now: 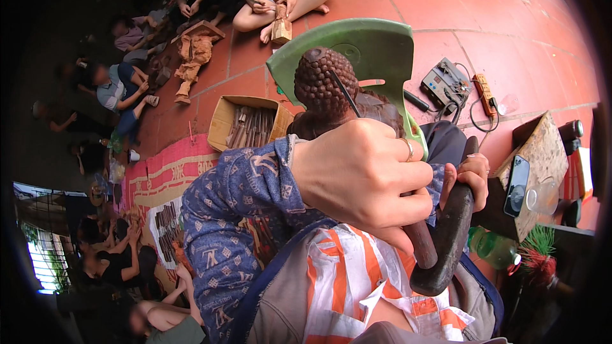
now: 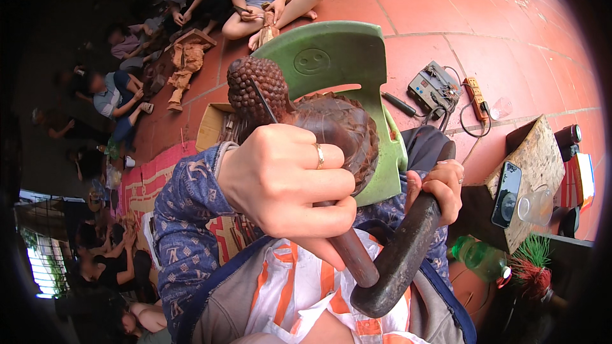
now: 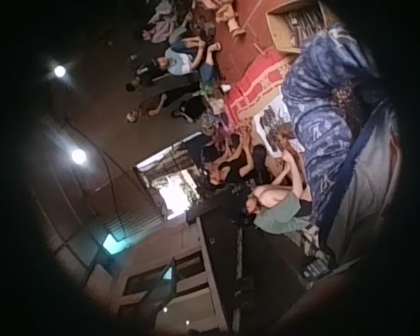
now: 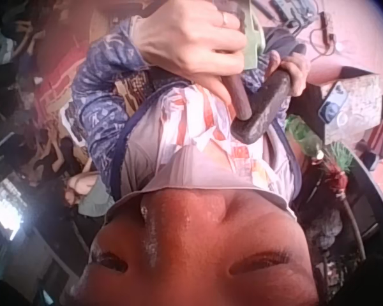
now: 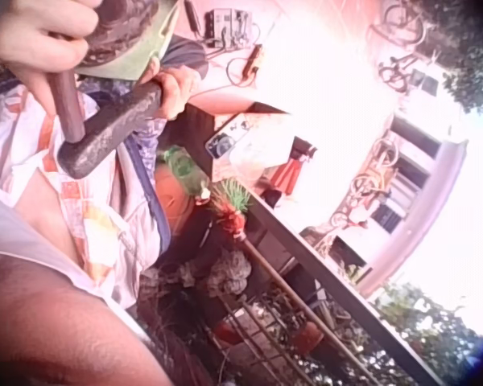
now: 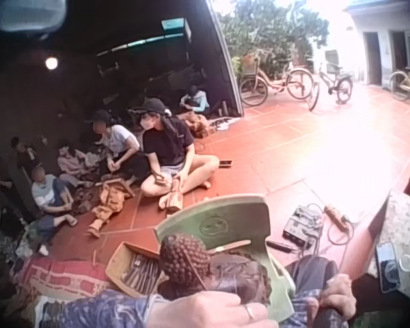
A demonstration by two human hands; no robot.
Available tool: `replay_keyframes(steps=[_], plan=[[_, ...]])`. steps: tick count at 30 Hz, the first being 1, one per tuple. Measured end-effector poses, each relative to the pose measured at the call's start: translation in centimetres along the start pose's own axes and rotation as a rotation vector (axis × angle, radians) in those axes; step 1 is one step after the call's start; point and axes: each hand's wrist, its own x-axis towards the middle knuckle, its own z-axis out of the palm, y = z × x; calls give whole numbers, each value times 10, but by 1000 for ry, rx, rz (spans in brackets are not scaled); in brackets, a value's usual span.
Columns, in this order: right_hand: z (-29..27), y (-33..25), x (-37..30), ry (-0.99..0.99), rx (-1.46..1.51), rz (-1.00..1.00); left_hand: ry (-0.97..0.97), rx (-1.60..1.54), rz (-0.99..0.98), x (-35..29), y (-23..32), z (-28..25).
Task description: The person carves a small, textured wooden object using a chisel and mallet. They hold the object in one hand and strike the chisel with the mallet to shape the surface, rotating the object periodically to access different areas.
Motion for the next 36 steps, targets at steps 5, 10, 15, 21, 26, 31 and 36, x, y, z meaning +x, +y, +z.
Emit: replay_keyframes(steps=[5, 10, 15, 21, 26, 31, 36], plan=[[5, -2, 4, -29, -92, -1, -98, -39, -36, -1, 3, -11], [0, 3, -3, -12, 9, 92, -231, 144, -26, 4, 9, -13], [4, 5, -5, 15, 134, 79, -38, 38, 15, 7, 7, 9], [4, 5, -11, 27, 116, 109, 36, 1, -3, 9, 5, 11], [3, 2, -1, -87, 90, 97, 70, 12, -11, 8, 2, 8], [1, -1, -7, -64, 121, 163, -42, -20, -56, 6, 5, -1], [-6, -7, 10, -94, 191, 95, 24, -95, -52, 9, 4, -7]])
